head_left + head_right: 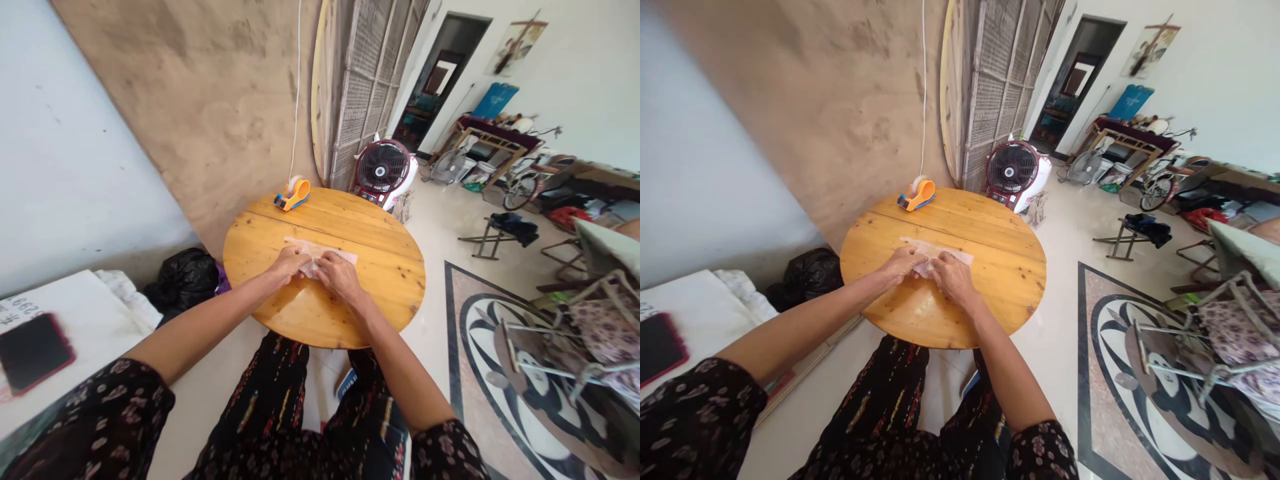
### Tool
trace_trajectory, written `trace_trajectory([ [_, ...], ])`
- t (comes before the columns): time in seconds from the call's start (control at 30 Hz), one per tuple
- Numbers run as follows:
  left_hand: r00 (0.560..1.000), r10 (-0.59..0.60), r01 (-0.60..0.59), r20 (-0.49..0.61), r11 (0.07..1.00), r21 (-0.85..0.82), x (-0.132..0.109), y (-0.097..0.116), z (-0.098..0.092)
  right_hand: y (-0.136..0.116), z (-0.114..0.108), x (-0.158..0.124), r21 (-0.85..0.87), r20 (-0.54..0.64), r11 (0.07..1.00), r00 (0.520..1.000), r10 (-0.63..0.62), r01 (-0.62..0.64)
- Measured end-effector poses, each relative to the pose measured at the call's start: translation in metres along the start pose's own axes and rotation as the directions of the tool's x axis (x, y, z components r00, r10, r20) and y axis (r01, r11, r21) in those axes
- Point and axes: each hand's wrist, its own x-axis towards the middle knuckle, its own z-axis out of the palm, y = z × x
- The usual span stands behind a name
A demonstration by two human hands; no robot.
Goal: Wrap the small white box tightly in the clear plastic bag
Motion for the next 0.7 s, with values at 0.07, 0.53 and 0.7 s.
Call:
trace_trajectory([
  [0.07,1.000,-0.021,0.021,-0.008,1.000,-0.017,0.003,-0.003,0.000,0.001,0.001,0.000,-0.005,0.001,1.000,1.000,-0.008,0.008],
  [0.53,1.000,0.020,-0.020,-0.004,1.000,-0.012,0.010,0.002,0.009,0.003,0.000,0.003,0.020,-0.005,1.000,1.000,-0.020,0.020],
  [0.7,0.996,0.073,-0.074,0.050,0.997,0.009,0.007,0.003,0.013,0.003,-0.002,0.004,0.072,-0.038,0.996,0.998,0.046,-0.043],
])
